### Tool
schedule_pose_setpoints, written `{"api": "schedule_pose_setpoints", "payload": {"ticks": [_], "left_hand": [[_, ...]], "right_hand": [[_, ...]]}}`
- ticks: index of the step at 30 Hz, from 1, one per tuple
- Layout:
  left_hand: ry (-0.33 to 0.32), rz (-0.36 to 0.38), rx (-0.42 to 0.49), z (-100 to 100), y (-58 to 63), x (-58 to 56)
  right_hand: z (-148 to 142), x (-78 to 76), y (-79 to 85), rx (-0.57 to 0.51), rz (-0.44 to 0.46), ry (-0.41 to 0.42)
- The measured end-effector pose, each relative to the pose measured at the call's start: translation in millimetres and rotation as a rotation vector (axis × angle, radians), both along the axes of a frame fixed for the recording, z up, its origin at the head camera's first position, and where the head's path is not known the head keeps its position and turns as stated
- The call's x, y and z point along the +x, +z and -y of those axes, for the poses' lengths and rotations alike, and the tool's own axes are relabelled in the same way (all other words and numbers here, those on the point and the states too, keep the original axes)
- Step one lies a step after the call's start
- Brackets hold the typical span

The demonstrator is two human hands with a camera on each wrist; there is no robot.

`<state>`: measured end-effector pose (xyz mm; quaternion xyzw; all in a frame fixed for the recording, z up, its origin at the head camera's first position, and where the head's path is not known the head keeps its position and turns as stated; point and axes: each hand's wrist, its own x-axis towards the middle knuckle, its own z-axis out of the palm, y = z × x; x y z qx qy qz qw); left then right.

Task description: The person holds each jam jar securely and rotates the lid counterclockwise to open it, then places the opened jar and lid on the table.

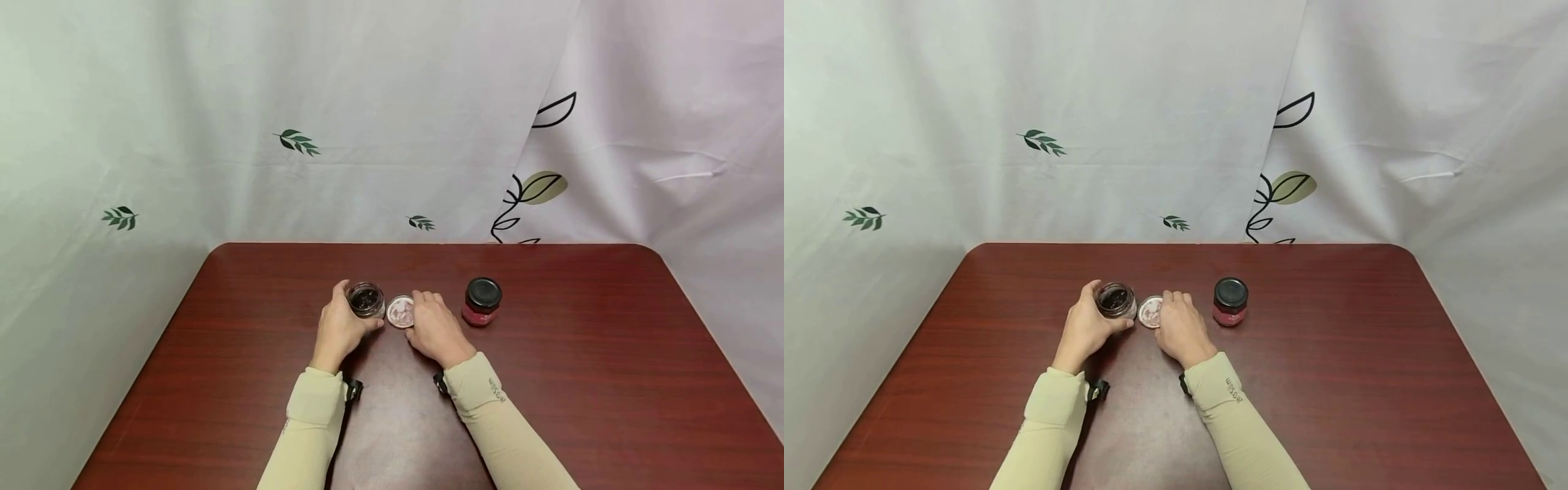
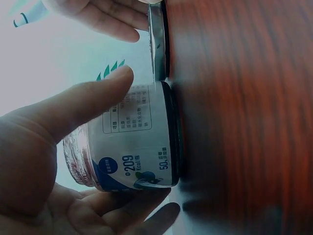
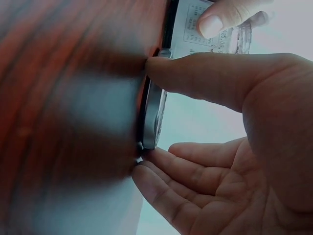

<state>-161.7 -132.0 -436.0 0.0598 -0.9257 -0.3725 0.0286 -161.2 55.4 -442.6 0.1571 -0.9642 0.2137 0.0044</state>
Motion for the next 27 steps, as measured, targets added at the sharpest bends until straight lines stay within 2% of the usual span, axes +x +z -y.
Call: {"api": "schedule_pose_setpoints", "payload": {"ticks": [4,16,27], "left_hand": [[-0.011,0.005,0.024,0.7,0.2,0.8],[-0.062,-0.031,0.031,1.8,3.4,0.5],[-0.063,-0.008,0.031,1.7,7.6,1.2]], "right_hand": [[0.0,0.6,1.6,-0.013,0.017,-0.014],[-4.6,1.3,6.0,-0.032,-0.027,-0.013],[-6.6,2.1,12.1,-0.057,-0.071,-0.004]]}}
